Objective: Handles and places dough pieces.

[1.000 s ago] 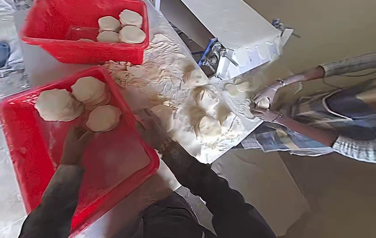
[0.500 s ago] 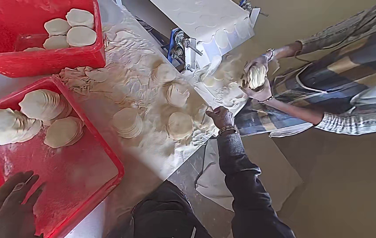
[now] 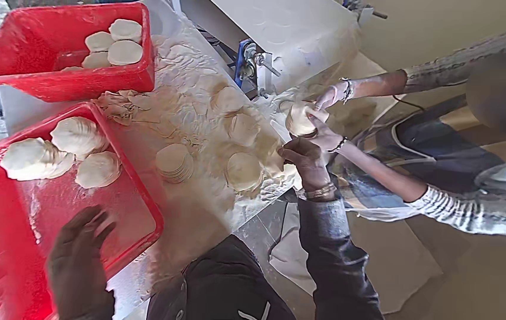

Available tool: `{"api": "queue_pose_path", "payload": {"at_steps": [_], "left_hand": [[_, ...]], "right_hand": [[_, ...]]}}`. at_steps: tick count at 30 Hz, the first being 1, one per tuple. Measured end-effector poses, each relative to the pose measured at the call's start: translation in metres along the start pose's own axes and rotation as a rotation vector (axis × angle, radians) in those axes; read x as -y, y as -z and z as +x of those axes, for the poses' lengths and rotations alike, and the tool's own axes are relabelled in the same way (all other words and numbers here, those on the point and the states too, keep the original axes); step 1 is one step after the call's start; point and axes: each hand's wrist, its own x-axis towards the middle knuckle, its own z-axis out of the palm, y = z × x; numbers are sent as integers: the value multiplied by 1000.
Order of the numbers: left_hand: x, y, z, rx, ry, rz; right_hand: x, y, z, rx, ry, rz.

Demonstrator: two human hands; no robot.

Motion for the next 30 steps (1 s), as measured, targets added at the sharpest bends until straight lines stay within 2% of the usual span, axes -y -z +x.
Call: {"api": "queue_pose_path", "payload": {"at_steps": [2,4,8,11,13,15,17,19,21,25,30], "left_hand": [[1,-33,-11,171,-36,-68],[-2,-73,-22,317,-46,-143],[-18,-123,-37,497,-74,-254],[-26,-130,-41,362,93,-372],[-26,-123,-39,286,194,-485],[-27,-112,-37,250,278,-592],[-28,-103,-36,219,326,-681],[-30,-97,-35,189,342,-701],[-32,-92,-36,167,353,-678],[-31,-81,-32,149,310,-594],[-28,-62,-23,165,254,-592]], "right_hand": [[26,-18,-16,140,89,213],[46,-47,-31,294,151,286],[63,-112,-66,441,210,65],[67,-138,-84,540,349,8],[66,-144,-84,525,390,43],[62,-145,-79,472,337,-4],[57,-148,-75,537,223,-37],[55,-156,-79,668,134,50],[57,-165,-87,717,102,129],[65,-187,-98,610,222,58],[75,-207,-97,662,260,37]]}}
